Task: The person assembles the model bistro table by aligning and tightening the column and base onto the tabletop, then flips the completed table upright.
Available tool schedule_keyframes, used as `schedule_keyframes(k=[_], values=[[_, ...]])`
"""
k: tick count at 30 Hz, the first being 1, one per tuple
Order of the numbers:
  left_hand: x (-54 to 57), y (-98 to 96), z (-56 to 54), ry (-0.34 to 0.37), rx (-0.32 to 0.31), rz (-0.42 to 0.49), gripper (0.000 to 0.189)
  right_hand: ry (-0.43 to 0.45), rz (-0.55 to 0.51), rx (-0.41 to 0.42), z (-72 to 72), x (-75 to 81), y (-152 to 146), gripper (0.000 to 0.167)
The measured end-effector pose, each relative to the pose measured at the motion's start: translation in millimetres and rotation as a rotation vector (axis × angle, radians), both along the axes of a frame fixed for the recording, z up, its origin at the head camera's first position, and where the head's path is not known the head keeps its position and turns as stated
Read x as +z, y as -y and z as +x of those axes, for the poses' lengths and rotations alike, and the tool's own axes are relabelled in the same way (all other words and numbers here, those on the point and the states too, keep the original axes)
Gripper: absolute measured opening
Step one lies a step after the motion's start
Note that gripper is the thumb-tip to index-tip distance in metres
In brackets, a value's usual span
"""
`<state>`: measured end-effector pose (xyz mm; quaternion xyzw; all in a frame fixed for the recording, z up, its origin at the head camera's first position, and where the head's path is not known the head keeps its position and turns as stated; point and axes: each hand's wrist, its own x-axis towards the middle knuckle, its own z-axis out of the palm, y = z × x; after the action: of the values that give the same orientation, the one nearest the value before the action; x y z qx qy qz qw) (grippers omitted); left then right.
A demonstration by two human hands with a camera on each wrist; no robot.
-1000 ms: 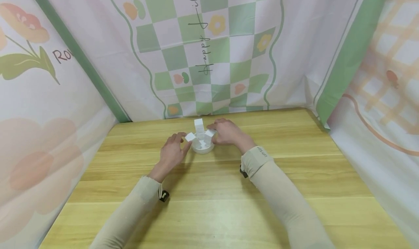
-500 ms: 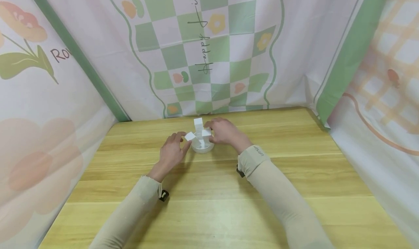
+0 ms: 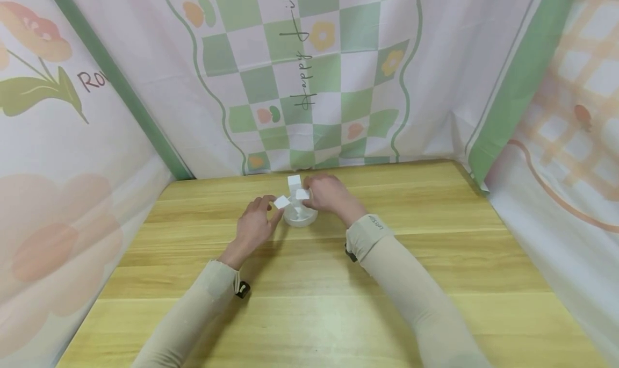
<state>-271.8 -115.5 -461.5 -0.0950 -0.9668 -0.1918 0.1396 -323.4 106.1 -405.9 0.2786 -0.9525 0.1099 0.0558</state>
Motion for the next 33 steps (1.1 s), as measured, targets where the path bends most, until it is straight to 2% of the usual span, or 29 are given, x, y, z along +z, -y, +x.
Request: schedule_keyframes(k=[4, 7, 14, 19, 23, 26, 29, 31, 33], values=[[-0.1, -0.8, 0.7, 0.004, -0.006, -0.001, 0.048, 0.051, -0.066, -0.052, -1.2, -3.4, 3.2, 0.041], [0.0, -1.0, 0.7, 0.001, -0.005, -0.005, 0.048, 0.058, -0.108, -0.031, -1.6, -7.3, 4.7, 0.047], [-0.6, -1.0, 1.3, -0.033, -0.009, -0.021, 0.047, -0.027, -0.016, -0.030, -0.4, -12.3, 3.7, 0.052], [-0.9, -0.6, 2.2, -0.074, -0.016, -0.033, 0.046, 0.000, -0.019, -0.044, -1.1, -8.8, 1.4, 0.050], [0.1, -0.8, 2.5, -0.062, -0.012, -0.035, 0.046, 0.019, -0.018, -0.122, -2.5, -6.4, -0.1, 0.040], [1.2, -1.1, 2.5, -0.041, -0.007, -0.036, 0.047, 0.035, -0.031, -0.161, -3.3, -5.9, -0.8, 0.038], [1.5, -1.1, 2.0, -0.026, -0.001, -0.038, 0.047, 0.051, -0.074, -0.131, -3.3, -6.1, -1.5, 0.039], [1.2, -0.9, 1.4, -0.023, 0.002, -0.040, 0.047, 0.054, -0.098, -0.104, -3.1, -6.9, -2.0, 0.045], [1.3, -0.8, 0.9, -0.024, 0.003, -0.042, 0.047, 0.040, -0.084, -0.092, -2.4, -7.6, -2.7, 0.050]])
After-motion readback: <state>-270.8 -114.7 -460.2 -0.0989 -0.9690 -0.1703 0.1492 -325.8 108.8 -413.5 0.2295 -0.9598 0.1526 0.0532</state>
